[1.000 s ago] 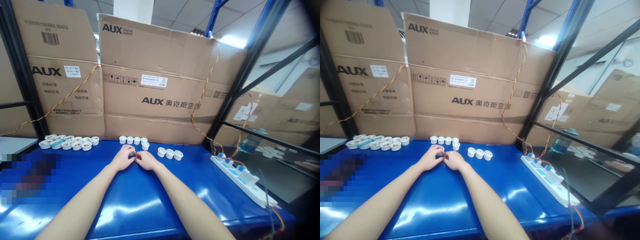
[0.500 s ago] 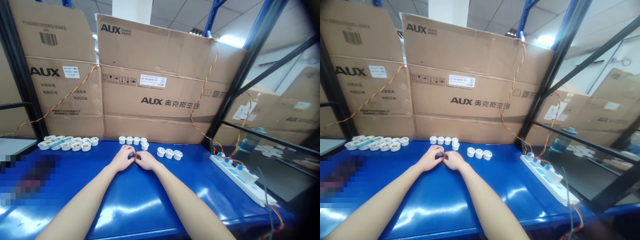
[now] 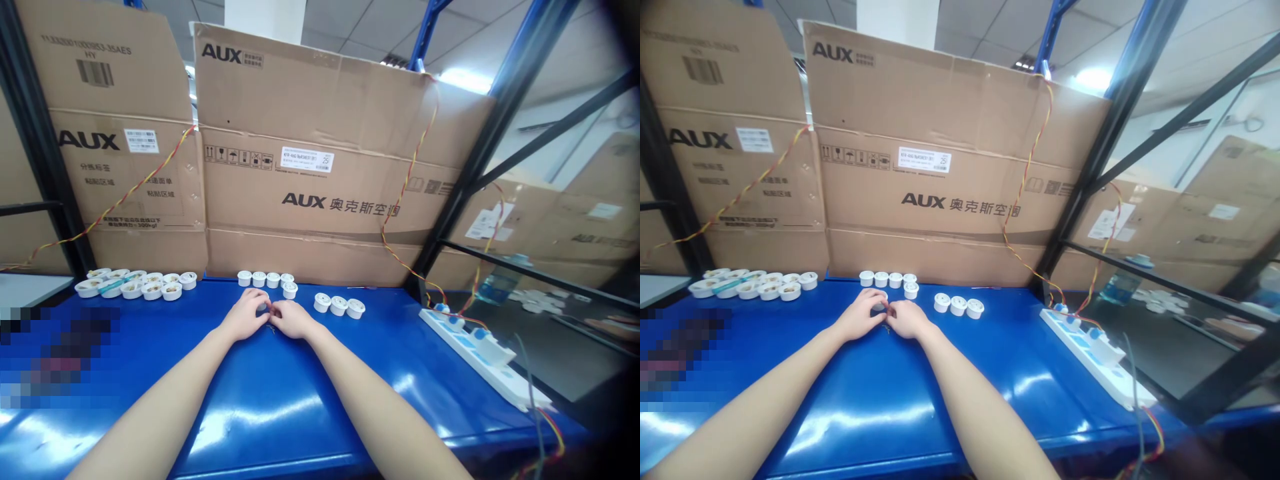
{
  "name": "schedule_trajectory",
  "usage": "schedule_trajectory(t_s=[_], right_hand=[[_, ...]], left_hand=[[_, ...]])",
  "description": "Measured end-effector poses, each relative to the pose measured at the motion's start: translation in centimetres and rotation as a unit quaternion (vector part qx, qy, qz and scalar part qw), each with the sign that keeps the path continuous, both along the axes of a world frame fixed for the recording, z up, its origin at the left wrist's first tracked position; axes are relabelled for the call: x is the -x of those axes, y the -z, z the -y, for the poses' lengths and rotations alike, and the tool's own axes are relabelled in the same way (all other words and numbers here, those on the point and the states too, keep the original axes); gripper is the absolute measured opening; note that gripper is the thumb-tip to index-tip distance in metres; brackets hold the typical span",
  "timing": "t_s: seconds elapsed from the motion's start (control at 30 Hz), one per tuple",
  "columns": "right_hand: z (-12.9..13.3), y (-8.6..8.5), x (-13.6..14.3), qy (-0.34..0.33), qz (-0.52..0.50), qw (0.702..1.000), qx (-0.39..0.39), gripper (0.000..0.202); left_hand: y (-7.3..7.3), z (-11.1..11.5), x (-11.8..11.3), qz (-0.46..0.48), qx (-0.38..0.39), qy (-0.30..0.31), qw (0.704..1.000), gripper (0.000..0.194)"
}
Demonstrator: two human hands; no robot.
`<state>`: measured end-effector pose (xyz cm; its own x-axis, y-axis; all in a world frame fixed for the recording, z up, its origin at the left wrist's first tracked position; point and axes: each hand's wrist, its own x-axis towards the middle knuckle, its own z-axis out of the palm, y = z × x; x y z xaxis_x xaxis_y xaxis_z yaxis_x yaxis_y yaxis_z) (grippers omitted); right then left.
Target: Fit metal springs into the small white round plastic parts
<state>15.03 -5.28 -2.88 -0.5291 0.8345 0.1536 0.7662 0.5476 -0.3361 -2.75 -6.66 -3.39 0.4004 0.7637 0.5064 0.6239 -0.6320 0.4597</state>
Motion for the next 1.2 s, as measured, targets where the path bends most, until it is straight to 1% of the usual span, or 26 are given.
schedule_trajectory(t_s=[0.3,0.53,0.7,1.2], right_hand=[[0.18,-0.19,0.1,0.008,0.003,1.0,0.006,0.014],[-0.13,0.22,0.0,-0.005,0.0,1.0,-0.012,0.015],[-0.23,0.37,-0.04,-0.009,-0.011,1.0,-0.007,0.013],[0.29,-0.4,0.18,0.0,0.005,1.0,0.008,0.013]], left_hand=[[0.07,-0.09,-0.04,0.001,-0.008,-0.001,1.0,0.013],[-0.13,0.05,-0.05,0.002,-0.004,-0.002,1.0,0.012],[-0.16,0.07,-0.03,0.001,-0.003,0.002,1.0,0.012],[-0.03,-0.07,0.04,-0.006,-0.002,0.0,1.0,0.011]])
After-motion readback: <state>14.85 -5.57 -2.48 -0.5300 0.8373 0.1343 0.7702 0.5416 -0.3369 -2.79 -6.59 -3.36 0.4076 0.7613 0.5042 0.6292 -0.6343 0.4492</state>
